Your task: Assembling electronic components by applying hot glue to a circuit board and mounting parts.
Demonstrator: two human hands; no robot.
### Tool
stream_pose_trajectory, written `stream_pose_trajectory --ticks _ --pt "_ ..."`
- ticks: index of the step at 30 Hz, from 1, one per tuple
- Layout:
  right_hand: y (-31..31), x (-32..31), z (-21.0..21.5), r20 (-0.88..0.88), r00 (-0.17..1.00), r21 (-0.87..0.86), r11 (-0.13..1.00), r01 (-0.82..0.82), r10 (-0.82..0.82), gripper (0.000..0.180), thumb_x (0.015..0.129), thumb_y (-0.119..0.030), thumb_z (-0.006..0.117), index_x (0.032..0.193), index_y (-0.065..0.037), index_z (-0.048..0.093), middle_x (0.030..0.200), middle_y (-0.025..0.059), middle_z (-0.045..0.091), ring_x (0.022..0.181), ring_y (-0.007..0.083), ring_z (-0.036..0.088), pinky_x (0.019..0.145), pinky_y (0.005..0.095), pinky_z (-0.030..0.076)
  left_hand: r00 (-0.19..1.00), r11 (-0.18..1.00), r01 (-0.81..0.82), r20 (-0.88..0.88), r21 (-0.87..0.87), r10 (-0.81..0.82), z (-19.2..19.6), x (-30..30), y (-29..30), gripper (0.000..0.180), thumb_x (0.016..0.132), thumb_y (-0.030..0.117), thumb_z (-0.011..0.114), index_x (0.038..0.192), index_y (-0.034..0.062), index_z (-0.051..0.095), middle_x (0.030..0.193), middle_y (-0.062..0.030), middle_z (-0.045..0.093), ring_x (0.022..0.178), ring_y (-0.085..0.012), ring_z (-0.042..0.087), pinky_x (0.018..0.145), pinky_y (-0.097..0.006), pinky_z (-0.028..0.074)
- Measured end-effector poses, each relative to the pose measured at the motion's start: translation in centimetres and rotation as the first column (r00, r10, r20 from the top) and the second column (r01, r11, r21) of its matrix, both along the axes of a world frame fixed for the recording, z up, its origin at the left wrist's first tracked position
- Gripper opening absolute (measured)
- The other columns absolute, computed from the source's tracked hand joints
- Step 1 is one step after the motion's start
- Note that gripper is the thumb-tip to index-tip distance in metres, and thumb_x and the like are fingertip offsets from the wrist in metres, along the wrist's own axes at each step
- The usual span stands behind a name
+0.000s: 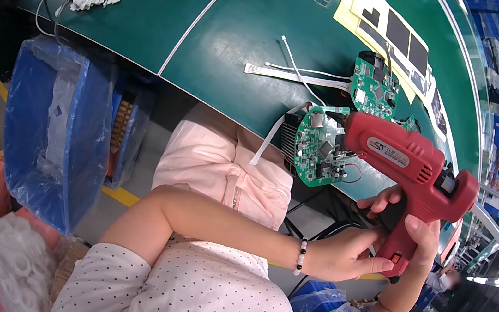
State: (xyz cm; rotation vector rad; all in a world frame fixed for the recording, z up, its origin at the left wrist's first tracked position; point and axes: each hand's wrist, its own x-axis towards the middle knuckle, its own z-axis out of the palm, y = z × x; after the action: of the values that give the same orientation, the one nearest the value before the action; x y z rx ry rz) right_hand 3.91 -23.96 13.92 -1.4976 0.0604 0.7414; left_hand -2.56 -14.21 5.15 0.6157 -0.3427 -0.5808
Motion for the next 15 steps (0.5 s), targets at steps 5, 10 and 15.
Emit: stream_pose_trajectory --ticks 5,10,15 --pt "0.1 -0.7 0.0 0.113 0.991 -0.116 0.992 -0.056 0.07 0.058 0.066 -0.015 0.066 0.113 0.011 0.043 0.102 0.0206 0.054 0.1 0.0311 0.054 0.092 0.0434 0.039 0.997 0.998 -0.041 0.07 0.047 0.038 -0.4 0.2 0.1 0.029 0.087 0.022 0.054 0.103 -0.001 0.048 0.081 -0.011 0.06 0.071 -0.0157 0.06 0.06 -0.028 0.048" --pt "0.1 -1.1 -0.3 0.12 0.992 -0.112 0.993 -0.035 0.049 0.059 0.063 -0.012 0.064 0.113 0.01 0.042 0.104 0.0219 0.053 0.102 0.0311 0.053 0.094 0.0433 0.037 0.973 0.988 -0.131 0.203 0.076 0.113 -1.0 0.3 0.1 0.022 0.086 0.016 0.053 0.102 0.0009 0.053 0.093 -0.0136 0.06 0.09 -0.0265 0.059 0.079 -0.035 0.045" --pt "0.5 -1.4 -0.1 0.123 0.99 -0.074 0.996 -0.059 0.068 0.06 0.059 -0.008 0.061 0.113 0.01 0.043 0.106 0.024 0.052 0.105 0.0325 0.051 0.096 0.0439 0.034 0.954 0.986 -0.155 0.269 0.061 0.133 -0.6 0.4 0.7 0.019 0.086 0.018 0.054 0.097 0.0036 0.059 0.094 -0.0139 0.058 0.088 -0.0284 0.058 0.077 -0.037 0.045"
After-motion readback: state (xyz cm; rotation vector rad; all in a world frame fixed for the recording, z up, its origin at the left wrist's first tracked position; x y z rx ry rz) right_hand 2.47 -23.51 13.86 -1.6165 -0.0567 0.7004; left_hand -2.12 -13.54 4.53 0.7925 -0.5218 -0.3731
